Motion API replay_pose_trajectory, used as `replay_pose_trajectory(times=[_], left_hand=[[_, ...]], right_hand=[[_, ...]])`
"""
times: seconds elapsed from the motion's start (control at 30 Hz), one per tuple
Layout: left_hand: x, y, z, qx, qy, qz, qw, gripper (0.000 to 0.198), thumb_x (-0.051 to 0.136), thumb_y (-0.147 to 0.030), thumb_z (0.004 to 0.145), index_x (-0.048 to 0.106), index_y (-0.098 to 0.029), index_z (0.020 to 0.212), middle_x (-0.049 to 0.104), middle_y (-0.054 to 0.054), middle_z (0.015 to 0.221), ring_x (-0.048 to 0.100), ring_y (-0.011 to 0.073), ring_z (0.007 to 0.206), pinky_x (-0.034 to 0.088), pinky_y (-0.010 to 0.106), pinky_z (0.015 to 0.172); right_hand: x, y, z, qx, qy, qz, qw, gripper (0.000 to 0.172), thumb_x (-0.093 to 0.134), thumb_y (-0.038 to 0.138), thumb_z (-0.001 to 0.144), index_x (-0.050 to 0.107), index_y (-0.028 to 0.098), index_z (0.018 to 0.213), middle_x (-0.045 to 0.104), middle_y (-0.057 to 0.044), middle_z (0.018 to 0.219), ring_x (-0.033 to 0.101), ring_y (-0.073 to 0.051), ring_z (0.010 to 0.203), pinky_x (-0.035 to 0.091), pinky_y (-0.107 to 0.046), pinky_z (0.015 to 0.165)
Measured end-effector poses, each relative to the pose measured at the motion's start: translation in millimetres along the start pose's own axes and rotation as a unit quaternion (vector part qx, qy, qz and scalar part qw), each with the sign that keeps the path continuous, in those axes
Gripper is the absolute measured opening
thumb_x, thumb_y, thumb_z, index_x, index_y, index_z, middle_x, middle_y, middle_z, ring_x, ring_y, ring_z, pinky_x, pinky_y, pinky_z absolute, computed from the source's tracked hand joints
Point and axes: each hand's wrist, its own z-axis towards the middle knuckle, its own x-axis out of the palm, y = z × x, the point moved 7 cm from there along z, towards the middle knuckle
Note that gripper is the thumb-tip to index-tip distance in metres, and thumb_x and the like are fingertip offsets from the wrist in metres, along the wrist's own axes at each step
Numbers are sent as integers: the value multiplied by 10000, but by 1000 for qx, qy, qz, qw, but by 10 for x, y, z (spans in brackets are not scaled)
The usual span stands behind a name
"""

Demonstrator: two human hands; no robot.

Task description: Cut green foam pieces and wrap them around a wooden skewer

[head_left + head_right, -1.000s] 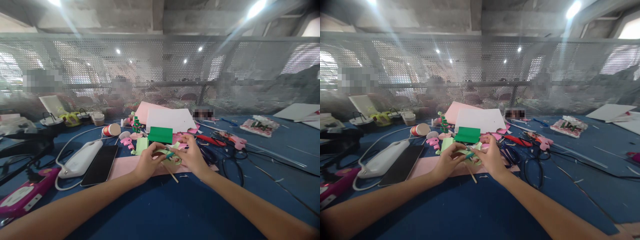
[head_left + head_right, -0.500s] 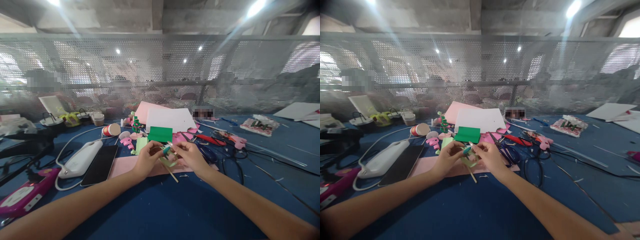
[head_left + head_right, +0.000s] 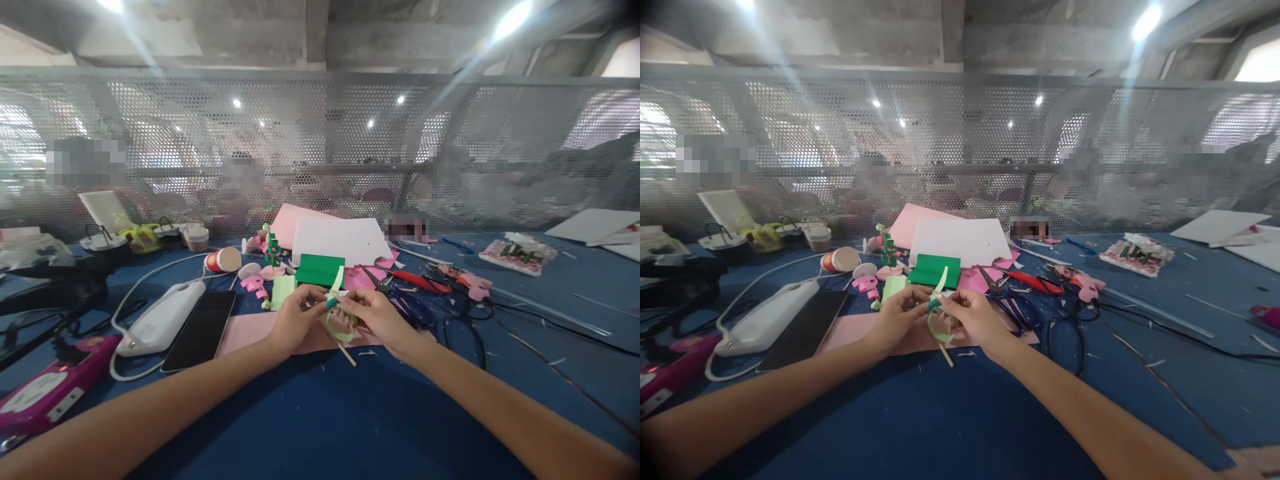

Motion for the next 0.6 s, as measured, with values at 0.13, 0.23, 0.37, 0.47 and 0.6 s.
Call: replay_pose_trajectory(times=[0.13, 0.23, 0.37, 0.47, 0.6], left_hand=[[74, 66, -20, -47, 41, -47, 997, 192, 649, -235, 702, 545, -162, 846, 593, 2, 756, 571, 132, 697, 465, 265, 650], [108, 92, -29, -62, 57, -77, 993, 335, 647, -259, 711, 480, -176, 990, 601, 4, 775, 592, 146, 705, 477, 277, 639], [128, 134, -25, -74, 73, -35, 994, 343, 614, -295, 741, 468, -168, 1024, 598, 1, 735, 587, 145, 682, 452, 264, 627], [105, 180, -10, -71, 73, 19, 995, 347, 616, -279, 723, 470, -167, 1017, 581, -15, 694, 567, 143, 640, 429, 259, 594], [33, 207, 10, -54, 47, 82, 994, 322, 601, -223, 705, 476, -169, 997, 572, -17, 718, 564, 148, 687, 433, 272, 639]], right_hand=[[21, 49, -32, -25, 10, -12, 1000, 346, 733, 446, 635, 546, 159, 682, 532, 28, 607, 479, -68, 502, 409, -211, 500], [31, 27, -14, -28, 23, -21, 999, 354, 719, 455, 641, 525, 161, 675, 531, 28, 601, 490, -79, 505, 412, -224, 517], [-10, 92, 29, -60, -9, -133, 989, 298, 633, 444, 729, 517, 170, 707, 539, 1, 626, 528, -138, 552, 439, -283, 547], [-46, 499, -280, -215, -148, -328, 908, 190, 601, 339, 771, 544, 170, 836, 583, -80, 837, 563, -228, 790, 461, -391, 731], [384, 660, -1144, -281, -21, -482, 830, 221, 493, 222, 856, 555, 264, 1064, 557, -86, 1117, 517, -237, 1032, 466, -385, 829]])
